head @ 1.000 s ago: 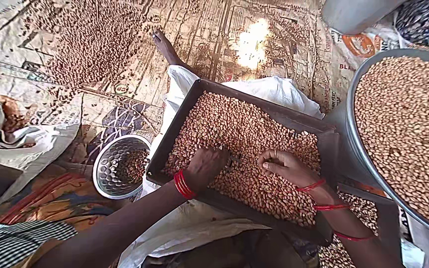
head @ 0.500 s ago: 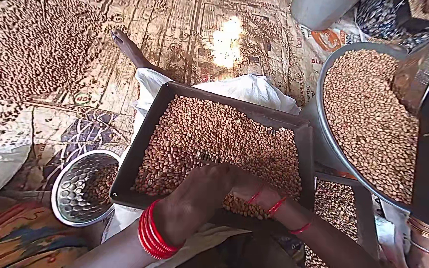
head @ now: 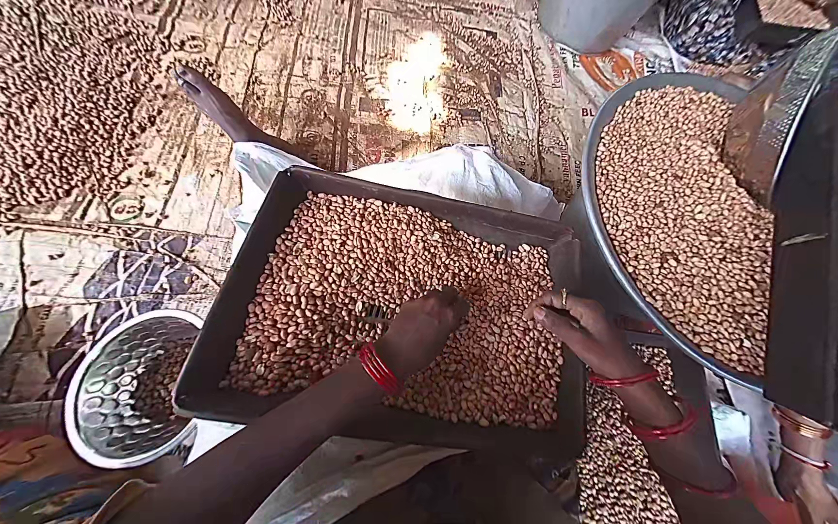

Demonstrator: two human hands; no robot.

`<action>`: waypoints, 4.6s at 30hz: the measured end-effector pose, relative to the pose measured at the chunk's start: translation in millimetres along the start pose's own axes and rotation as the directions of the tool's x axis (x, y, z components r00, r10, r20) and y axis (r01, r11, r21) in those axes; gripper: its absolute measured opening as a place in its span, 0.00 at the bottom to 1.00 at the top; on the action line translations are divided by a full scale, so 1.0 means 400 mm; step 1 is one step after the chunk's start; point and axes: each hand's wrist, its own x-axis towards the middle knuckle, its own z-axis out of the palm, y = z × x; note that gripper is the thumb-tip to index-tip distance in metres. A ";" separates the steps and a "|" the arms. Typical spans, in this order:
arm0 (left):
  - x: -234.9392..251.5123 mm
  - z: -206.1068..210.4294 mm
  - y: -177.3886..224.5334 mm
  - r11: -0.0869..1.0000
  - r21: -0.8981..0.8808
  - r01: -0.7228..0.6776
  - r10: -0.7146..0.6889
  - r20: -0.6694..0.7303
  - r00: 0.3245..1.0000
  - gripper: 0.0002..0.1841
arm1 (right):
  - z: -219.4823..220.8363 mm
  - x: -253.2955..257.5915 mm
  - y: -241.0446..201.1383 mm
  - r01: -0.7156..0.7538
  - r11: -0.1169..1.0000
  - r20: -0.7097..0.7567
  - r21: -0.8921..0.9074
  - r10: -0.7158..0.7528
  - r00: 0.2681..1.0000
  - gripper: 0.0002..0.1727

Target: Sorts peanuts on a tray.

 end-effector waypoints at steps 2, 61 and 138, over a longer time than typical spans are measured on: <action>0.003 0.008 0.001 1.000 0.012 -0.011 0.011 -0.031 0.999 0.12 | 0.010 -0.003 0.010 0.047 0.997 0.021 -0.068 -0.045 0.999 0.15; -0.608 -0.192 -0.212 0.990 -0.051 0.132 -0.137 -0.591 0.795 0.15 | 0.565 0.155 -0.220 0.708 0.675 0.741 -0.206 -0.365 0.563 0.22; -0.449 -0.093 -0.219 0.937 0.205 0.281 -0.202 -0.337 0.920 0.04 | 0.555 0.186 -0.176 0.586 0.491 0.370 -0.645 -0.470 0.801 0.06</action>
